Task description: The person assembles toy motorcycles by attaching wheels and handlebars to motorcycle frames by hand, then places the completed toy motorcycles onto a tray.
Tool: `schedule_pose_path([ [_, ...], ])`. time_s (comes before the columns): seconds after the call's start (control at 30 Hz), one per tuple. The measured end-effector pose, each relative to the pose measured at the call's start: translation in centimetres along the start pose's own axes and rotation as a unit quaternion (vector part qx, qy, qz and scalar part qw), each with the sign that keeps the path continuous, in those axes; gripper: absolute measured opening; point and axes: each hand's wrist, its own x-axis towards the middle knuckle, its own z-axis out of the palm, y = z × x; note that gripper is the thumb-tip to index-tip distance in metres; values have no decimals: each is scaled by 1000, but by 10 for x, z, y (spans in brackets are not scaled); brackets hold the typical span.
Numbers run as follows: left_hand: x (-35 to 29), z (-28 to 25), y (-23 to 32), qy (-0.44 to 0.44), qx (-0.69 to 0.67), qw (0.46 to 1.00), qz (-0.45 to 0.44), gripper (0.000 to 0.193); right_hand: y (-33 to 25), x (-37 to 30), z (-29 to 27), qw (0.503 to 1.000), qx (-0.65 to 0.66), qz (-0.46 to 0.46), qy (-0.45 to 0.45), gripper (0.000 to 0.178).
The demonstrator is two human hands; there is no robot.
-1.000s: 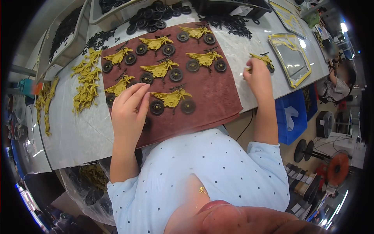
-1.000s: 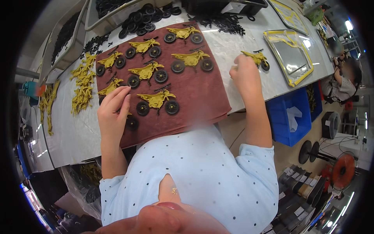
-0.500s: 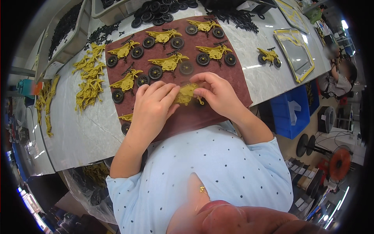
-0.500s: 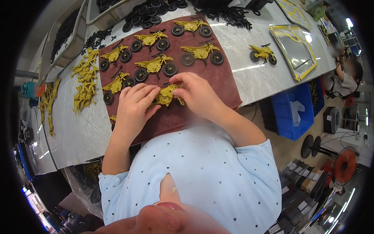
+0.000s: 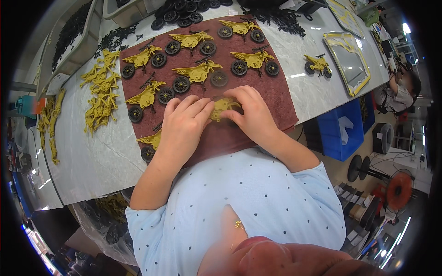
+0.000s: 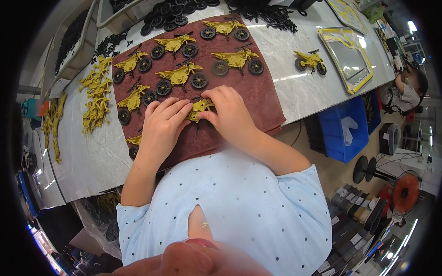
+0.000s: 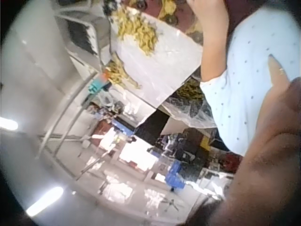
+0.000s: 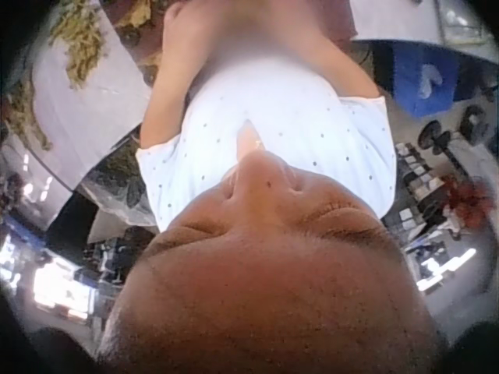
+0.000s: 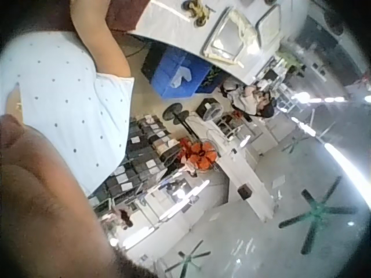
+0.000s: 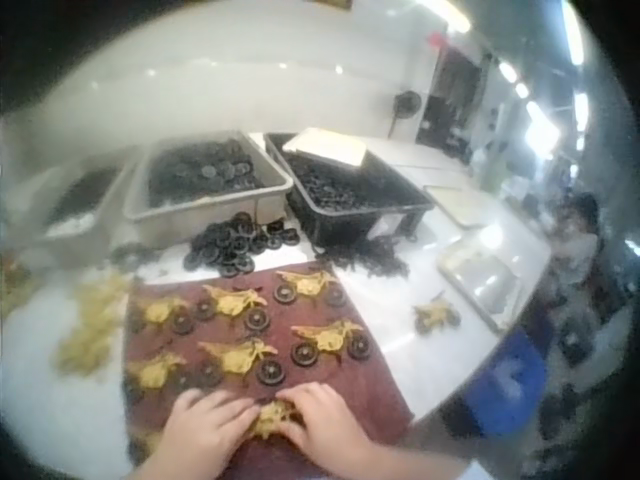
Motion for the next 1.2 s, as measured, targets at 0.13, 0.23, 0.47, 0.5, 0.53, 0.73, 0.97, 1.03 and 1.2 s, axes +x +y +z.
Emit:
schedule_pose_path([
  [0.13,1,6,-3,-4,-14,1000,2,31,2,0,2,1000,6,0,-6,41],
  [0.23,2,8,-4,-12,-25,1000,5,30,2,0,2,1000,12,9,-14,42],
  [0.47,5,9,-1,-17,-15,1000,12,31,1,0,-2,998,30,34,-37,43],
  [0.5,6,9,-2,-18,-16,1000,12,31,1,2,-3,998,11,30,-50,43],
  [0.53,7,9,-3,-23,-26,999,10,32,2,3,-4,998,12,31,-50,43],
  [0.73,6,10,1,-22,-25,999,3,40,-4,-9,-18,997,19,-24,-65,49],
  [0.97,9,13,-3,-2,-14,1000,18,40,4,-9,2,977,-121,-177,21,41],
  [1.03,9,14,-7,-3,-17,1000,21,40,6,-4,3,969,-139,-199,46,36],
  [1.2,10,10,-7,10,-49,998,26,40,5,7,-3,964,-136,-221,54,31],
])
